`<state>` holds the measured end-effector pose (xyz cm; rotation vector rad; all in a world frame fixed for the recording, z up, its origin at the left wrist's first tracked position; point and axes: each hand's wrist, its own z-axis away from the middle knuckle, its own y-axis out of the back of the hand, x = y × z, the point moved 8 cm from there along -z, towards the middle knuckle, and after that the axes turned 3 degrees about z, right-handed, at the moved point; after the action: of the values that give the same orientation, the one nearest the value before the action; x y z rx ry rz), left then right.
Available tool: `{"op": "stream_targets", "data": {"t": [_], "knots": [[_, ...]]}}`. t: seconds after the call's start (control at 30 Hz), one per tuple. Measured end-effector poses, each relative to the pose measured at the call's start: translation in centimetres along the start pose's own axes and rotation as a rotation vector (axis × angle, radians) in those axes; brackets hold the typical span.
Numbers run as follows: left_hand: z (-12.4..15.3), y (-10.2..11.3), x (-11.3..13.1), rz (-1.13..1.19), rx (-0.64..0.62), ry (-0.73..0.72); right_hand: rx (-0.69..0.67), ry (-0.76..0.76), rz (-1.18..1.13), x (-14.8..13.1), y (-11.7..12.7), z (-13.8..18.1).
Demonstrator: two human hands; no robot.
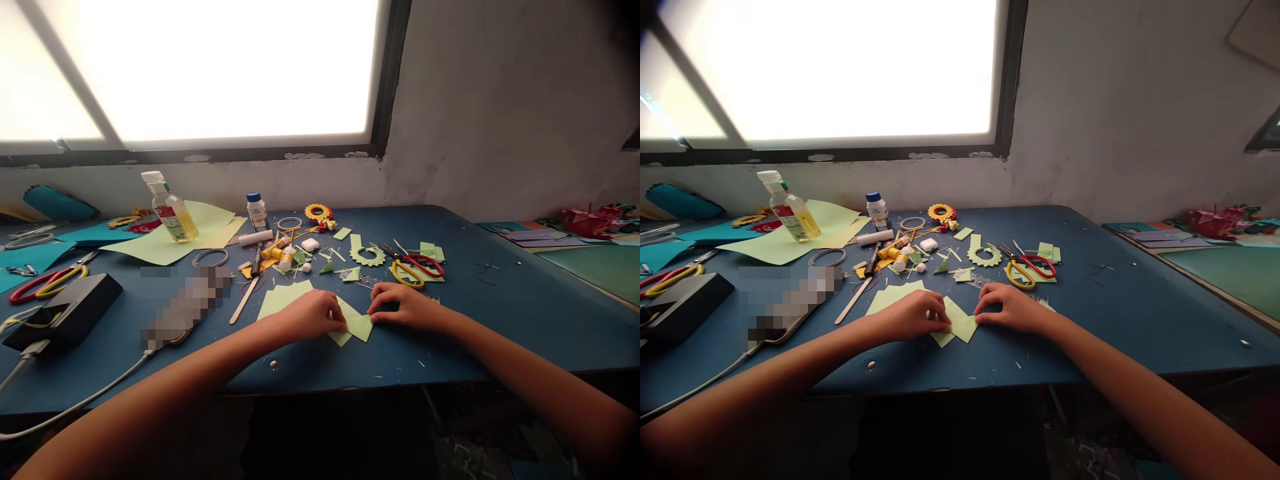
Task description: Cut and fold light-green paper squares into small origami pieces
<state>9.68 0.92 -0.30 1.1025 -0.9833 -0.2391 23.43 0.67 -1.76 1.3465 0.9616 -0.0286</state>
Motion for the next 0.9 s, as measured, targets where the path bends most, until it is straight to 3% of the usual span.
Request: {"op": "stream_targets", "data": {"t": [0.17, 0.5, 0.67, 0.9], "knots": [[-0.9, -0.2, -0.7, 0.093, -0.047, 0.158, -0.062, -0.100, 0.034, -0.2, -0.3, -0.6], [-2.1, -0.2, -0.5, -0.004, -0.162, 0.226, -0.171, -0.060, 0.105, -1.5, -0.5, -1.3], [-1.9, -0.1, -0.7, 0.056, -0.072, 0.208, -0.149, -0.027, 0.046, -1.8, -0.8, -1.0], [-1.5, -0.6, -0.9, 0.070, -0.085, 0.215, -0.111, -0.032, -0.011, -1.8, -1.1, -0.4]]}}
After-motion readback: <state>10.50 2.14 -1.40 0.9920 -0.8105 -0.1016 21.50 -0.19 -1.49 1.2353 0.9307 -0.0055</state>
